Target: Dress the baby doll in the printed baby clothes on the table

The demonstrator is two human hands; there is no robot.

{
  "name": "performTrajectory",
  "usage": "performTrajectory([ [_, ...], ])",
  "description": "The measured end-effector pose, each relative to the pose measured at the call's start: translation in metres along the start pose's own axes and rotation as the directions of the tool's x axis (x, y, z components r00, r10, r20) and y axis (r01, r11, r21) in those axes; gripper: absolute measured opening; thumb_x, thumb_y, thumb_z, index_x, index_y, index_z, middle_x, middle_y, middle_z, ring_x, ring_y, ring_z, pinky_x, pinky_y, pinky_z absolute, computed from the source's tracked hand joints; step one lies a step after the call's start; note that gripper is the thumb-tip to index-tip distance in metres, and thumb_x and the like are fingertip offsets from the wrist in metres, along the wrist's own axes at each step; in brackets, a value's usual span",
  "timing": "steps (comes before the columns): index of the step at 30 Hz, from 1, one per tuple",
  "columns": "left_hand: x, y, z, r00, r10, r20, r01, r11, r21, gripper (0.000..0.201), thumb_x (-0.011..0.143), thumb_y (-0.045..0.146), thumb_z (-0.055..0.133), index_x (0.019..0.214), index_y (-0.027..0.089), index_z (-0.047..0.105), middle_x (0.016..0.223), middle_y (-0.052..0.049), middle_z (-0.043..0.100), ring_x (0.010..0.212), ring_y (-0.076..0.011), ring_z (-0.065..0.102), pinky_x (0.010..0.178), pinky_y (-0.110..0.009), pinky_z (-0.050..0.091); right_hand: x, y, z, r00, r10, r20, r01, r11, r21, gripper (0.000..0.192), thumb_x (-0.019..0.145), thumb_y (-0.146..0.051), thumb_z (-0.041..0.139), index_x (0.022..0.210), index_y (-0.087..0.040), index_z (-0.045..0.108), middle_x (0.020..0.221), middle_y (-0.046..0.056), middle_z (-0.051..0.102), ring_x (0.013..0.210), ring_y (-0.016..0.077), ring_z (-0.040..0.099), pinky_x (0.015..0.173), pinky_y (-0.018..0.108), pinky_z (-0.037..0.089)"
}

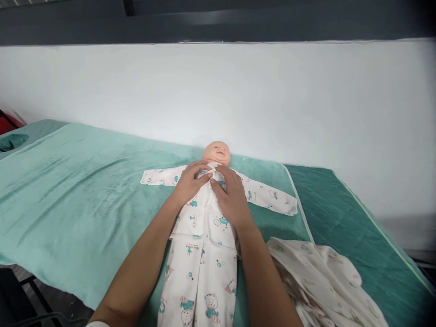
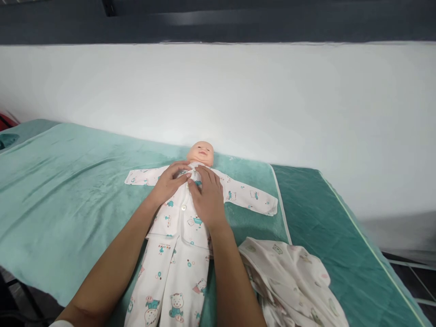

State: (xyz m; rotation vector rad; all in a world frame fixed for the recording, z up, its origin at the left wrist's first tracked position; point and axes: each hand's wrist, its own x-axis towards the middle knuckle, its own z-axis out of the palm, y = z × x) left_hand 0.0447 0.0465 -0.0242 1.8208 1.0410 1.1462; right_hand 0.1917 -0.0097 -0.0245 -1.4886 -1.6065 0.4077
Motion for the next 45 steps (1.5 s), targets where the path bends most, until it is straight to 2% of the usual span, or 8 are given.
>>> performTrajectory([
  [4, 0.0001, -0.0006, -0.0017, 0.999, -0.031, 0.039, 0.031, 0.999, -0.009, 0.019, 0.091, 0.036, 0.061, 0.103, 0.024, 0.07, 0.139, -0.005, 0.06, 0.132, -0.0201, 0.054, 0.113, -0.033, 0.039, -0.0012, -0.0026, 0.0019, 0.999, 0.029, -0.047, -0.028, 1.0, 0.008, 0.034, 0.094, -0.038, 0.049, 0.124, -0.026, 0.059, 0.142, 0.006, 0.057, 0.136, 0.0268, 0.045, 0.115, 0.05, 0.034],
  [7, 0.0002, -0.0011, -0.0027, 0.998, -0.012, 0.06, 0.014, 1.0, -0.023, 0.018, 0.092, 0.034, 0.061, 0.104, 0.025, 0.069, 0.139, -0.004, 0.06, 0.133, -0.0196, 0.052, 0.115, -0.033, 0.037, -0.0019, -0.0046, 0.0025, 0.994, 0.068, -0.086, -0.067, 0.998, 0.009, 0.03, 0.094, -0.037, 0.049, 0.12, -0.027, 0.061, 0.138, 0.005, 0.06, 0.132, 0.0262, 0.048, 0.112, 0.048, 0.037],
  [10, 0.0003, -0.0013, -0.0034, 0.997, 0.015, 0.073, -0.012, 0.999, -0.041, 0.018, 0.092, 0.032, 0.06, 0.105, 0.025, 0.07, 0.138, -0.004, 0.06, 0.133, -0.0193, 0.052, 0.116, -0.033, 0.036, -0.0022, -0.0052, 0.0021, 0.993, 0.051, -0.102, -0.05, 0.999, 0.012, 0.029, 0.093, -0.035, 0.049, 0.118, -0.026, 0.062, 0.134, 0.005, 0.062, 0.129, 0.0259, 0.049, 0.112, 0.047, 0.037],
  [16, 0.0003, -0.0019, -0.0036, 0.995, 0.037, 0.089, -0.031, 0.998, -0.062, 0.02, 0.093, 0.032, 0.059, 0.107, 0.025, 0.071, 0.138, -0.004, 0.06, 0.135, -0.0201, 0.051, 0.118, -0.034, 0.034, -0.002, -0.0043, 0.0018, 0.994, 0.03, -0.105, -0.03, 1.0, -0.004, 0.037, 0.095, -0.035, 0.047, 0.128, -0.026, 0.061, 0.137, 0.005, 0.061, 0.132, 0.0253, 0.049, 0.113, 0.047, 0.037],
  [20, 0.0002, -0.0035, -0.0023, 0.996, 0.049, 0.073, -0.044, 0.997, -0.066, 0.022, 0.093, 0.033, 0.059, 0.112, 0.027, 0.07, 0.139, -0.004, 0.06, 0.135, -0.0193, 0.05, 0.118, -0.034, 0.035, -0.0019, -0.0022, 0.0033, 0.997, 0.007, -0.08, -0.014, 0.996, -0.087, 0.042, 0.098, -0.035, 0.043, 0.135, -0.025, 0.061, 0.145, 0.006, 0.056, 0.136, 0.0257, 0.045, 0.116, 0.048, 0.036],
  [27, 0.0003, -0.0001, -0.0036, 0.992, 0.024, 0.122, -0.028, 0.999, 0.039, 0.029, 0.097, 0.032, 0.053, 0.121, 0.03, 0.069, 0.143, -0.002, 0.057, 0.138, -0.0189, 0.047, 0.12, -0.036, 0.033, -0.0022, -0.0006, 0.0045, 0.998, -0.055, -0.041, 0.045, 0.977, -0.21, 0.047, 0.101, -0.035, 0.038, 0.141, -0.02, 0.057, 0.148, 0.012, 0.052, 0.138, 0.0282, 0.044, 0.116, 0.05, 0.035],
  [33, 0.0005, 0.0037, -0.0059, 0.986, 0.012, 0.168, -0.035, 0.991, 0.131, 0.034, 0.1, 0.031, 0.046, 0.126, 0.032, 0.068, 0.146, -0.001, 0.054, 0.14, -0.0187, 0.043, 0.122, -0.038, 0.031, -0.0026, -0.0021, 0.0047, 0.997, 0.005, -0.073, -0.02, 0.98, -0.2, 0.046, 0.099, -0.037, 0.042, 0.136, -0.018, 0.062, 0.146, 0.014, 0.054, 0.137, 0.0303, 0.045, 0.115, 0.052, 0.036],
  [45, 0.0007, 0.0055, -0.0056, 0.986, 0.011, 0.166, -0.042, 0.982, 0.183, 0.037, 0.1, 0.03, 0.043, 0.129, 0.033, 0.066, 0.146, 0.0, 0.054, 0.14, -0.0194, 0.043, 0.123, -0.04, 0.03, -0.0036, -0.0075, 0.0029, 0.995, 0.038, -0.097, -0.054, 0.983, -0.176, 0.042, 0.097, -0.037, 0.044, 0.128, -0.019, 0.067, 0.143, 0.013, 0.057, 0.133, 0.0317, 0.049, 0.11, 0.051, 0.042],
])
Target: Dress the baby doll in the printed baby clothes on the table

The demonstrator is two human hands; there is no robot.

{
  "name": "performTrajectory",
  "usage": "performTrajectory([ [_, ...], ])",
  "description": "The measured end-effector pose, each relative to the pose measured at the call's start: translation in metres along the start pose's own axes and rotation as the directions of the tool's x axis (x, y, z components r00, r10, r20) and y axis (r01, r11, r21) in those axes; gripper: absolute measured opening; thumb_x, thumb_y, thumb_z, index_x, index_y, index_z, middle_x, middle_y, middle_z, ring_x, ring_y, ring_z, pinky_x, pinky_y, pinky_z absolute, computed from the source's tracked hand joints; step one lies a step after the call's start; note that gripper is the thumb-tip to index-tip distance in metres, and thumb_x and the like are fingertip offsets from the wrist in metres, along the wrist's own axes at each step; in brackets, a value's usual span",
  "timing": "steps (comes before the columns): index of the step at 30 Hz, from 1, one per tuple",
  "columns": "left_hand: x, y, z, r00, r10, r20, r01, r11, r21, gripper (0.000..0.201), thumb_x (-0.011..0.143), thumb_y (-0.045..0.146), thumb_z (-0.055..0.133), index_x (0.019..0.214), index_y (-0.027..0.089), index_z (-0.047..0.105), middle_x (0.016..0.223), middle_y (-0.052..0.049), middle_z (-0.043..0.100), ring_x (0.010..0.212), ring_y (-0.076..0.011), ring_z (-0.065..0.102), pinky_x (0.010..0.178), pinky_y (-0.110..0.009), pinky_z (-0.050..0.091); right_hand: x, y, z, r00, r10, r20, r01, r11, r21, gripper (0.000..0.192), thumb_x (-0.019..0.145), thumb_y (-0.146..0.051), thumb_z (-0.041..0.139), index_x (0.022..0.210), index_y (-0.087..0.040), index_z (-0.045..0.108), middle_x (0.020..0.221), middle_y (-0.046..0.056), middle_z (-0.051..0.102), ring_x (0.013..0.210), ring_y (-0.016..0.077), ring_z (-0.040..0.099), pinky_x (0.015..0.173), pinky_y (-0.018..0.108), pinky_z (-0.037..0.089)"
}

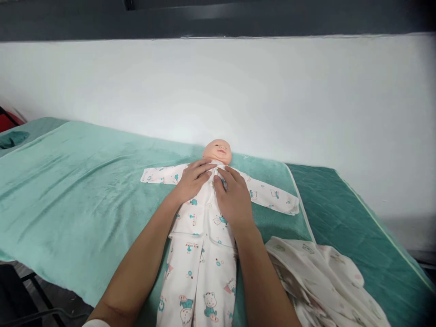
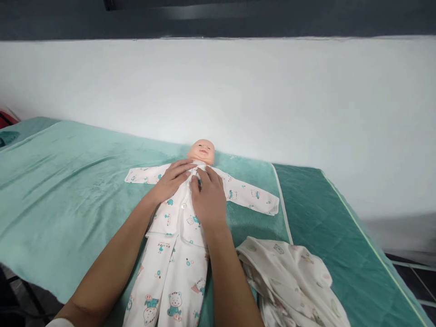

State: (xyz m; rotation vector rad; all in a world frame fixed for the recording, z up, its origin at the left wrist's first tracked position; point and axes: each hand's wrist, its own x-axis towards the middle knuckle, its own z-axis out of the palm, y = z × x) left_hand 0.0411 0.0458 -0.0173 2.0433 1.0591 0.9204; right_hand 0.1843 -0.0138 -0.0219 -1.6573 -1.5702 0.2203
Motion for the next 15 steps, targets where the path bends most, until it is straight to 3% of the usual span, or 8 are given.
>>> performTrajectory([
  [7, -0.0001, 0.0011, 0.0004, 1.0, -0.004, -0.014, 0.004, 1.0, 0.005, 0.035, 0.1, 0.028, 0.044, 0.127, 0.032, 0.066, 0.145, 0.0, 0.055, 0.139, -0.0193, 0.044, 0.123, -0.039, 0.03, 0.0005, 0.0008, -0.0001, 0.999, -0.037, -0.021, 0.037, 0.999, -0.024, 0.041, 0.098, -0.035, 0.042, 0.123, -0.02, 0.07, 0.138, 0.013, 0.061, 0.13, 0.03, 0.053, 0.109, 0.049, 0.044],
  [15, 0.0001, 0.0023, -0.0004, 1.0, -0.011, -0.002, 0.011, 1.0, -0.006, 0.033, 0.1, 0.029, 0.044, 0.119, 0.032, 0.071, 0.144, 0.0, 0.055, 0.14, -0.0186, 0.044, 0.123, -0.039, 0.029, -0.0006, -0.0013, -0.0052, 0.999, -0.004, 0.048, 0.008, 0.998, -0.07, 0.041, 0.099, -0.037, 0.04, 0.124, -0.024, 0.07, 0.143, 0.008, 0.058, 0.133, 0.0306, 0.049, 0.111, 0.05, 0.041],
])
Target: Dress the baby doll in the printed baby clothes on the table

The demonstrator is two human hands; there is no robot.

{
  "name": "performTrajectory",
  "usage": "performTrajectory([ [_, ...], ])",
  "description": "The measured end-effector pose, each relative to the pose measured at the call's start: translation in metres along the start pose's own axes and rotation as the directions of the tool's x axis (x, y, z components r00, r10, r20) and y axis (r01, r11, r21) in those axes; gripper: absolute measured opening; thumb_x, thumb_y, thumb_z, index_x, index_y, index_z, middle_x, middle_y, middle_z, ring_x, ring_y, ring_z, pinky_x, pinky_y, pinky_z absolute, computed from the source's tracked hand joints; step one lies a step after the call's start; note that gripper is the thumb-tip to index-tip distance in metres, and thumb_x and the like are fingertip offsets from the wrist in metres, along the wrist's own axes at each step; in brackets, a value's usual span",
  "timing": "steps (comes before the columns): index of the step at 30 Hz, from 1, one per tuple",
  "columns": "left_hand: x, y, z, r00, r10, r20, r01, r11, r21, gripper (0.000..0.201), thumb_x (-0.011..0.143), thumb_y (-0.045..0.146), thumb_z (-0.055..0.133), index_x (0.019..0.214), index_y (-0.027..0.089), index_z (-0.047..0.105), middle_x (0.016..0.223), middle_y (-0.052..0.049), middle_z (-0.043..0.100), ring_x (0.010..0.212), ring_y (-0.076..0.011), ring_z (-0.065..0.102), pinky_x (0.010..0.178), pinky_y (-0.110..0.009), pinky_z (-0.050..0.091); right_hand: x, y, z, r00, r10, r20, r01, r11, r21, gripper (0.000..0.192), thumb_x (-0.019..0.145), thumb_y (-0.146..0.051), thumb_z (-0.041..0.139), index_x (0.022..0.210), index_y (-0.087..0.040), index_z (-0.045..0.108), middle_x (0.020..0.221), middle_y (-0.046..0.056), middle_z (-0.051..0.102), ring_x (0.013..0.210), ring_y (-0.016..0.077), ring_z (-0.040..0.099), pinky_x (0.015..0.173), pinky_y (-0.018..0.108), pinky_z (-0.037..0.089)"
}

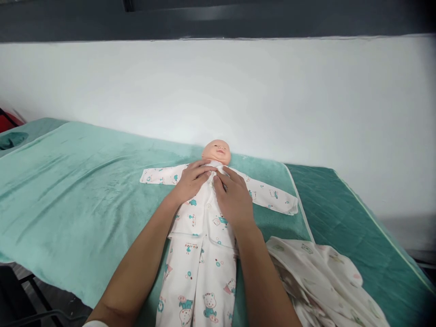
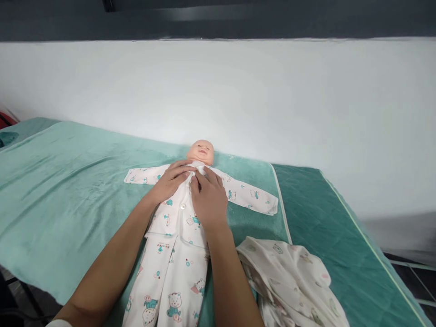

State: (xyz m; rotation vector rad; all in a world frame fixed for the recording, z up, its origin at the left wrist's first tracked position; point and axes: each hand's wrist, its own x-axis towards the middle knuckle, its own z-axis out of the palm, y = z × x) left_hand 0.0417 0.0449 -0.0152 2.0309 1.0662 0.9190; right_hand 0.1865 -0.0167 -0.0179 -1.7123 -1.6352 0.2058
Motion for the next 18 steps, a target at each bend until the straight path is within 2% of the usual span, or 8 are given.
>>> performTrajectory([
  [6, -0.001, 0.002, 0.0, 1.0, -0.001, -0.016, 0.001, 1.0, -0.03, 0.029, 0.099, 0.029, 0.047, 0.112, 0.03, 0.073, 0.142, -0.001, 0.058, 0.138, -0.0194, 0.046, 0.121, -0.039, 0.032, 0.002, 0.004, 0.003, 1.0, 0.02, -0.015, -0.018, 0.996, 0.091, 0.038, 0.097, -0.037, 0.043, 0.118, -0.024, 0.072, 0.143, 0.007, 0.058, 0.134, 0.0301, 0.047, 0.113, 0.051, 0.038],
  [12, -0.001, 0.0, 0.004, 0.992, 0.018, -0.124, -0.027, 0.997, -0.075, 0.021, 0.095, 0.031, 0.056, 0.11, 0.026, 0.07, 0.137, -0.003, 0.061, 0.134, -0.0189, 0.052, 0.114, -0.034, 0.04, 0.004, 0.006, 0.005, 0.998, 0.024, -0.049, -0.015, 0.984, 0.176, 0.034, 0.095, -0.035, 0.047, 0.114, -0.023, 0.072, 0.138, 0.007, 0.061, 0.132, 0.0275, 0.05, 0.114, 0.049, 0.038],
  [15, 0.003, 0.002, 0.007, 0.984, 0.06, -0.166, -0.064, 0.998, -0.021, 0.02, 0.095, 0.037, 0.058, 0.101, 0.024, 0.071, 0.123, -0.004, 0.067, 0.123, -0.0193, 0.058, 0.109, -0.033, 0.044, 0.003, 0.004, 0.006, 0.997, 0.019, -0.076, -0.007, 0.987, 0.162, 0.035, 0.096, -0.034, 0.045, 0.115, -0.023, 0.072, 0.136, 0.008, 0.062, 0.131, 0.0271, 0.051, 0.113, 0.049, 0.038],
  [18, 0.007, 0.005, 0.011, 0.975, 0.064, -0.211, -0.047, 0.995, 0.083, 0.015, 0.093, 0.034, 0.061, 0.097, 0.023, 0.071, 0.111, -0.004, 0.069, 0.114, -0.0198, 0.061, 0.103, -0.034, 0.047, 0.003, 0.003, 0.007, 0.994, 0.025, -0.102, -0.009, 0.988, 0.157, 0.034, 0.096, -0.035, 0.046, 0.113, -0.023, 0.073, 0.135, 0.008, 0.063, 0.129, 0.0271, 0.052, 0.112, 0.048, 0.039],
])
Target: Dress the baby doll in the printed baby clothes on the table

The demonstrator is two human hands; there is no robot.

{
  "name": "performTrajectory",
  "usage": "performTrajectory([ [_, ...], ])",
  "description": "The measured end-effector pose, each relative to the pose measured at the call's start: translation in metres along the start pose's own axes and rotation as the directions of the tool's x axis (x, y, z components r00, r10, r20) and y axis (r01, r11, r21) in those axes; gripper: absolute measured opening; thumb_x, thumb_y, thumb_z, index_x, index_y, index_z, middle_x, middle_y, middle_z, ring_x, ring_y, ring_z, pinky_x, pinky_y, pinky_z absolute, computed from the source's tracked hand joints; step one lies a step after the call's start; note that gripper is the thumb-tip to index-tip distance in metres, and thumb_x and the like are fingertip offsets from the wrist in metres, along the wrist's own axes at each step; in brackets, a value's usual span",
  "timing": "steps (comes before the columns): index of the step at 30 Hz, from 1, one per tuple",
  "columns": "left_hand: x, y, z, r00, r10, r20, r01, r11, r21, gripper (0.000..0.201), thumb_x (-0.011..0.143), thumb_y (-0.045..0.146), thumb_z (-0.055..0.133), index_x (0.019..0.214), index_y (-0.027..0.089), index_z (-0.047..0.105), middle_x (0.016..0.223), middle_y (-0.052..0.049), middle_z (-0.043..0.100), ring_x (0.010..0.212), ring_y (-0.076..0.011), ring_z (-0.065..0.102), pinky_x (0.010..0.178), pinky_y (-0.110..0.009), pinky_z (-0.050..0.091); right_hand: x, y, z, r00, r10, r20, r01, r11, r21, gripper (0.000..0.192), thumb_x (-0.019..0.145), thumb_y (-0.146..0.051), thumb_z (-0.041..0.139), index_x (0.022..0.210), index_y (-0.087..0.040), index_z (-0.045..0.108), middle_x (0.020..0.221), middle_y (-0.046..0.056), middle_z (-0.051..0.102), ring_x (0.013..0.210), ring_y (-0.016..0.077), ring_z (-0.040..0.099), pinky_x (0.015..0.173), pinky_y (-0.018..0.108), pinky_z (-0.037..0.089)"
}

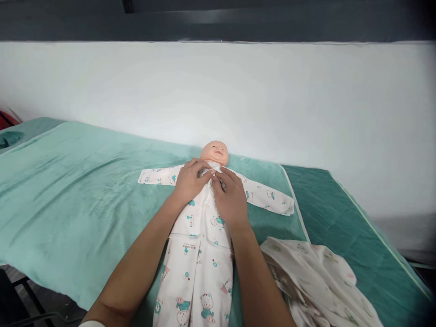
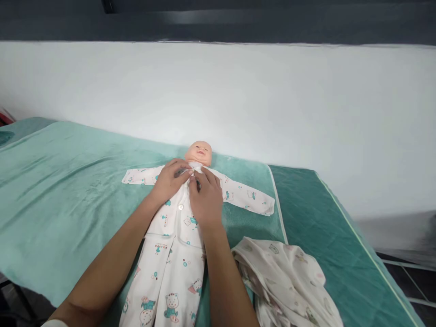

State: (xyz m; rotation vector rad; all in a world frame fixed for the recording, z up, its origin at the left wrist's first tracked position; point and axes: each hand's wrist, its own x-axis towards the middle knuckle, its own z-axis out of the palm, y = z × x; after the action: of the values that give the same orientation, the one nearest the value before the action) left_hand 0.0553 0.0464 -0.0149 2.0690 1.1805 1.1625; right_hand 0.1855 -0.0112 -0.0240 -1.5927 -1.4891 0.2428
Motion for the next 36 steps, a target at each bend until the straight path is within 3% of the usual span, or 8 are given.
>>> performTrajectory([
  [9, 0.012, 0.003, 0.003, 0.998, -0.07, 0.002, 0.069, 0.985, 0.156, 0.015, 0.09, 0.03, 0.061, 0.091, 0.025, 0.075, 0.103, -0.003, 0.067, 0.106, -0.0221, 0.061, 0.094, -0.036, 0.049, -0.004, -0.004, 0.006, 0.999, -0.051, -0.02, 0.049, 0.996, -0.073, 0.036, 0.098, -0.034, 0.042, 0.114, -0.024, 0.073, 0.136, 0.006, 0.064, 0.13, 0.0272, 0.051, 0.111, 0.049, 0.041],
  [15, 0.018, 0.006, 0.002, 0.998, -0.005, 0.056, -0.011, 0.962, 0.272, 0.024, 0.093, 0.023, 0.052, 0.078, 0.021, 0.07, 0.095, -0.005, 0.067, 0.096, -0.023, 0.058, 0.089, -0.038, 0.047, -0.004, -0.002, 0.005, 0.999, -0.043, -0.004, 0.043, 0.997, -0.065, 0.037, 0.097, -0.034, 0.042, 0.115, -0.025, 0.073, 0.137, 0.005, 0.064, 0.13, 0.0267, 0.051, 0.111, 0.049, 0.041],
  [28, 0.013, 0.006, 0.006, 0.999, 0.016, 0.028, -0.02, 0.988, 0.155, 0.019, 0.094, 0.02, 0.049, 0.08, 0.021, 0.062, 0.094, -0.005, 0.065, 0.097, -0.0222, 0.057, 0.09, -0.038, 0.047, -0.006, -0.005, 0.002, 0.997, -0.081, 0.011, 0.082, 0.988, -0.132, 0.04, 0.099, -0.034, 0.039, 0.122, -0.026, 0.071, 0.14, 0.005, 0.061, 0.131, 0.0289, 0.051, 0.11, 0.051, 0.042],
  [36, 0.011, 0.008, 0.001, 0.998, 0.003, 0.057, -0.008, 0.997, 0.076, 0.02, 0.093, 0.023, 0.053, 0.077, 0.021, 0.064, 0.091, -0.003, 0.064, 0.099, -0.0206, 0.058, 0.093, -0.036, 0.046, -0.002, -0.001, 0.0, 0.997, 0.041, -0.062, -0.034, 0.994, 0.106, 0.032, 0.093, -0.033, 0.049, 0.106, -0.024, 0.076, 0.13, 0.007, 0.067, 0.124, 0.027, 0.058, 0.11, 0.048, 0.044],
])
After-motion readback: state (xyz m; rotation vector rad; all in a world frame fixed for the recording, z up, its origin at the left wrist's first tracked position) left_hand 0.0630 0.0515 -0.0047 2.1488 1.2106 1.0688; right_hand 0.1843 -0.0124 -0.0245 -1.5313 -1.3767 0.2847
